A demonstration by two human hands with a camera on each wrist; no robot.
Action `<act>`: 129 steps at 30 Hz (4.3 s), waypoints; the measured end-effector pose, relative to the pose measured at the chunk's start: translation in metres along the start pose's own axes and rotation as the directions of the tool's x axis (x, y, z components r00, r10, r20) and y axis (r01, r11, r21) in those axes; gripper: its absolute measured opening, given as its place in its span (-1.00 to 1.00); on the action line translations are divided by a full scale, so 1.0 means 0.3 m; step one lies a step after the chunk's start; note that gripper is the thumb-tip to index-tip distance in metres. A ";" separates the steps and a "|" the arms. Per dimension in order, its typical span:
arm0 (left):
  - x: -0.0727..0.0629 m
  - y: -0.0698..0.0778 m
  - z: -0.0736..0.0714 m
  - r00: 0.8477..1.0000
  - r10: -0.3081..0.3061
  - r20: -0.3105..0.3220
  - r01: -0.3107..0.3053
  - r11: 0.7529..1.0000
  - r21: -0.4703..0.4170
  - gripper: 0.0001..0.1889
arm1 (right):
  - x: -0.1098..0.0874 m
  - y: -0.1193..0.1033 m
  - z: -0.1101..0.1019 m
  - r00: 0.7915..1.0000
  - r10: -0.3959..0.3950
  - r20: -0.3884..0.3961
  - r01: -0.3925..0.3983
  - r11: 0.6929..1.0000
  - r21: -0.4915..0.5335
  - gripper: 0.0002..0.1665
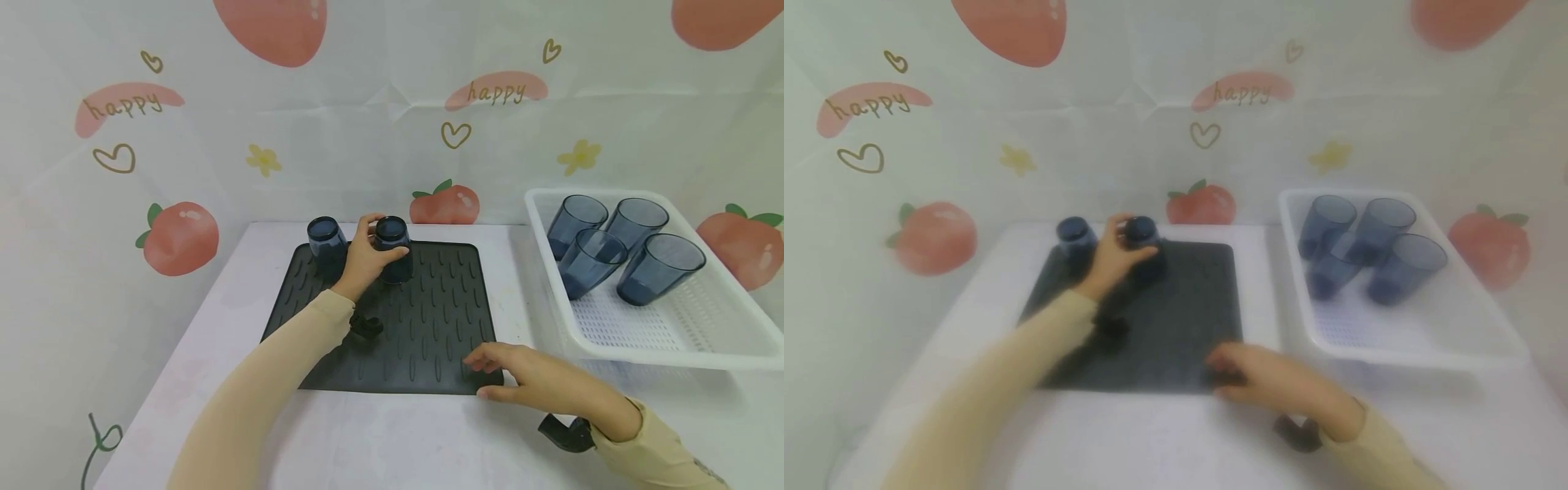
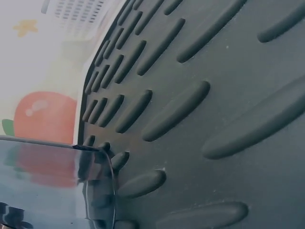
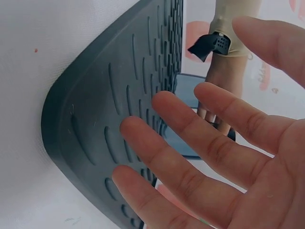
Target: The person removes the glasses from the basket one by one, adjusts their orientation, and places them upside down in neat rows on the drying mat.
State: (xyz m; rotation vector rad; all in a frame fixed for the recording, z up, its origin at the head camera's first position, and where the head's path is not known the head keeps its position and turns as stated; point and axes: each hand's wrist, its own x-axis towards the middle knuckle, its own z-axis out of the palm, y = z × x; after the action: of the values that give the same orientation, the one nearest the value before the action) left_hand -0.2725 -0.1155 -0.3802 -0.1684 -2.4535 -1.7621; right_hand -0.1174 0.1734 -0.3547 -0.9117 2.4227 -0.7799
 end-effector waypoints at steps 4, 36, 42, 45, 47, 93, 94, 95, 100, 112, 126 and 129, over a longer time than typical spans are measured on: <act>0.000 0.009 -0.006 1.000 -0.010 0.017 0.010 1.000 0.000 -0.19 | 0.001 0.002 -0.001 1.000 -0.003 -0.001 0.003 1.000 -0.006 -0.44; 0.002 0.071 -0.056 0.997 0.065 0.045 -0.070 0.988 0.140 -0.23 | 0.002 0.009 0.006 1.000 0.022 -0.005 -0.022 1.000 -0.009 -0.49; -0.013 0.118 -0.073 0.988 0.148 0.032 -0.151 0.977 0.149 -0.29 | 0.001 0.014 0.010 1.000 0.006 -0.013 -0.006 1.000 -0.015 -0.49; -0.029 0.149 -0.080 0.979 0.203 0.030 -0.205 0.968 0.146 -0.33 | 0.003 0.012 0.008 1.000 0.005 -0.010 -0.005 1.000 -0.006 -0.50; -0.046 0.174 -0.084 0.970 0.239 0.040 -0.242 0.962 0.124 -0.36 | 0.004 0.009 0.006 1.000 0.009 -0.007 -0.009 1.000 0.001 -0.49; -0.439 0.186 0.030 0.616 0.049 0.786 -0.132 0.990 0.042 -0.72 | 0.007 0.006 0.006 1.000 0.028 -0.002 -0.028 1.000 0.000 -0.42; -0.442 0.184 0.030 0.608 0.036 0.793 -0.129 0.990 0.054 -0.72 | 0.006 0.006 0.007 1.000 0.026 -0.004 -0.026 1.000 -0.002 -0.43; -0.445 0.185 0.028 0.596 0.026 0.802 -0.130 0.989 0.065 -0.72 | 0.005 0.006 0.007 1.000 0.022 -0.006 -0.022 1.000 -0.004 -0.43; -0.448 0.191 0.021 0.532 -0.042 0.846 -0.162 0.975 0.151 -0.70 | -0.002 0.002 0.009 1.000 0.001 -0.024 -0.001 1.000 -0.012 -0.48; -0.443 0.184 0.007 0.418 -0.175 0.892 -0.236 0.927 0.292 -0.65 | -0.009 -0.005 0.001 0.997 -0.042 -0.061 0.041 0.999 -0.014 -0.46; -0.451 0.206 0.006 0.410 -0.195 0.891 -0.236 0.921 0.310 -0.66 | -0.056 -0.019 -0.059 0.920 -0.173 -0.351 0.167 0.985 -0.047 -0.67; -0.455 0.207 0.006 0.412 -0.192 0.891 -0.226 0.925 0.304 -0.66 | -0.073 -0.017 -0.088 0.865 -0.218 -0.451 0.210 0.975 -0.069 -0.56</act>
State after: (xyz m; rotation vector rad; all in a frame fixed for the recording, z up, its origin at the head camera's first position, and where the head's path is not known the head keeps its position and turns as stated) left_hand -0.1280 -0.0972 -0.3444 -1.5086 -3.3948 -1.2173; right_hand -0.1148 0.1948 -0.3276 -1.1230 2.7591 -1.1704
